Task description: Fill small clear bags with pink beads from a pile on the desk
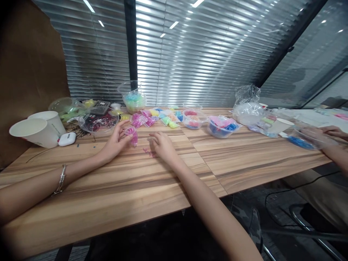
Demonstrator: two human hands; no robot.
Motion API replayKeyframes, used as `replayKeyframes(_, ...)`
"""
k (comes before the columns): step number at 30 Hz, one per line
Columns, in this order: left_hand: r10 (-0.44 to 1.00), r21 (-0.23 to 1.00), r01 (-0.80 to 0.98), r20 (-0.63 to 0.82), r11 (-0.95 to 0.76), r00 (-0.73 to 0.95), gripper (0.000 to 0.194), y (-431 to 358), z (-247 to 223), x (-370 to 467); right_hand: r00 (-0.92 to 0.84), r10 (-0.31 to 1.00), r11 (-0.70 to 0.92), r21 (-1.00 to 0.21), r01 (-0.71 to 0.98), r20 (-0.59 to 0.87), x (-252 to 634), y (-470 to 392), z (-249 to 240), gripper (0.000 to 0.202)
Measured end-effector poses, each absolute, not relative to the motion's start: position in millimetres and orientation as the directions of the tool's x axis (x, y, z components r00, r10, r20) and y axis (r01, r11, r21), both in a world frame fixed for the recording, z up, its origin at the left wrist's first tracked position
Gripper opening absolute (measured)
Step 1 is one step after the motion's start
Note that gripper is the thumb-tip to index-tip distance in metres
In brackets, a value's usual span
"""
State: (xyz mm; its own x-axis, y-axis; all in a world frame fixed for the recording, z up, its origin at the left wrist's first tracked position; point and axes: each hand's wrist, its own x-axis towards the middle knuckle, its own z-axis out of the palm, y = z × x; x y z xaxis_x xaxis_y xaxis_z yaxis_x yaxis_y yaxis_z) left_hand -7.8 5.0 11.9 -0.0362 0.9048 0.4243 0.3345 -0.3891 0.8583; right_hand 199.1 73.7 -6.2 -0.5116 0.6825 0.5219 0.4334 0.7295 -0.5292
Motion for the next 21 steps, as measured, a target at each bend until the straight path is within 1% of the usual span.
replayKeyframes(3, 0.897, 0.818, 0.407, 0.441, -0.407, 0.012, 0.043, 5, 15, -9, -0.603, 0.643, 0.764, -0.449, 0.463, 0.473, 196, 74, -16, 0.029)
replayKeyframes(6, 0.902, 0.782, 0.474, 0.427, -0.404, 0.065, 0.036, 2, 18, -9, -0.642, 0.638, 0.766, -0.439, 0.47, 0.426, 195, 75, -18, 0.025)
replayKeyframes(8, 0.9, 0.8, 0.437, 0.433, -0.411, 0.055, 0.038, 1, 18, -8, -0.653, 0.633, 0.77, -0.431, 0.47, 0.416, 195, 76, -17, 0.023)
replayKeyframes(10, 0.899, 0.837, 0.354, 0.437, -0.417, 0.026, 0.044, 1, 17, -7, -0.655, 0.627, 0.775, -0.421, 0.471, 0.422, 196, 77, -15, 0.021)
replayKeyframes(12, 0.912, 0.869, 0.294, 0.408, -0.398, 0.028, 0.051, 1, 17, -5, -0.641, 0.636, 0.769, -0.425, 0.479, 0.429, 198, 77, -14, 0.017)
replayKeyframes(14, 0.924, 0.883, 0.28, 0.381, -0.376, 0.039, 0.055, 1, 16, -4, -0.622, 0.655, 0.752, -0.447, 0.484, 0.429, 198, 76, -14, 0.014)
replayKeyframes(17, 0.902, 0.866, 0.283, 0.431, -0.414, 0.0, 0.058, -1, 15, -4, -0.606, 0.677, 0.727, -0.505, 0.466, 0.417, 198, 73, -13, 0.012)
replayKeyframes(19, 0.893, 0.853, 0.294, 0.45, -0.432, 0.007, 0.057, -2, 13, -4, -0.619, 0.697, 0.684, -0.594, 0.424, 0.361, 196, 70, -10, 0.015)
replayKeyframes(21, 0.896, 0.853, 0.297, 0.444, -0.429, 0.018, 0.057, -1, 11, -6, -0.667, 0.69, 0.625, -0.695, 0.354, 0.281, 195, 67, -6, 0.022)
